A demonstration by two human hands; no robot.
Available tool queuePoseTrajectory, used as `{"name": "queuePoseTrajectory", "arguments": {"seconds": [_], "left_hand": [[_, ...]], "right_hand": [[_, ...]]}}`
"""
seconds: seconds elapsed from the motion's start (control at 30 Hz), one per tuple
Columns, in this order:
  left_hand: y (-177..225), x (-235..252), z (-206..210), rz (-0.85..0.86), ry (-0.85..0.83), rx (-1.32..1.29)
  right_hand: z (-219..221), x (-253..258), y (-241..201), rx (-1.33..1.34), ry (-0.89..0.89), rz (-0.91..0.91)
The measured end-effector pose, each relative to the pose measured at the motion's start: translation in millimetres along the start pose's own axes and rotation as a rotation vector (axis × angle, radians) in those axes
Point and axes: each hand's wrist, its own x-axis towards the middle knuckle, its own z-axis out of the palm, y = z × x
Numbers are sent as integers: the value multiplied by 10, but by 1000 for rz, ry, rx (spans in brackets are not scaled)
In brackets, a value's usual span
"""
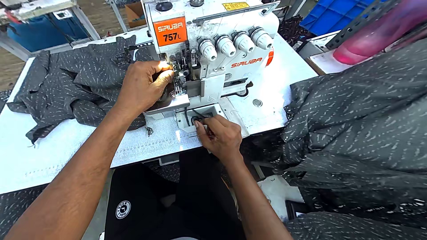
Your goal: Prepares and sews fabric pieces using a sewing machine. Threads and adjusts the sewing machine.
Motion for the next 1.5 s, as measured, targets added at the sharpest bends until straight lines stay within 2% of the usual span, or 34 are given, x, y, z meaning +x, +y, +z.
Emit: {"name": "queuePoseTrajectory", "arguments": {"seconds": [0.6, 0.9, 1.5], "left_hand": [[-127, 68, 85, 143, 80, -162], [-156, 72, 76, 204, 49, -125], [-64, 48, 17, 112, 20, -70]], "right_hand": [[2, 1, -5, 7, 13, -8], [-6, -4, -1, -8, 14, -7], [13, 18, 8, 0, 18, -16]]}}
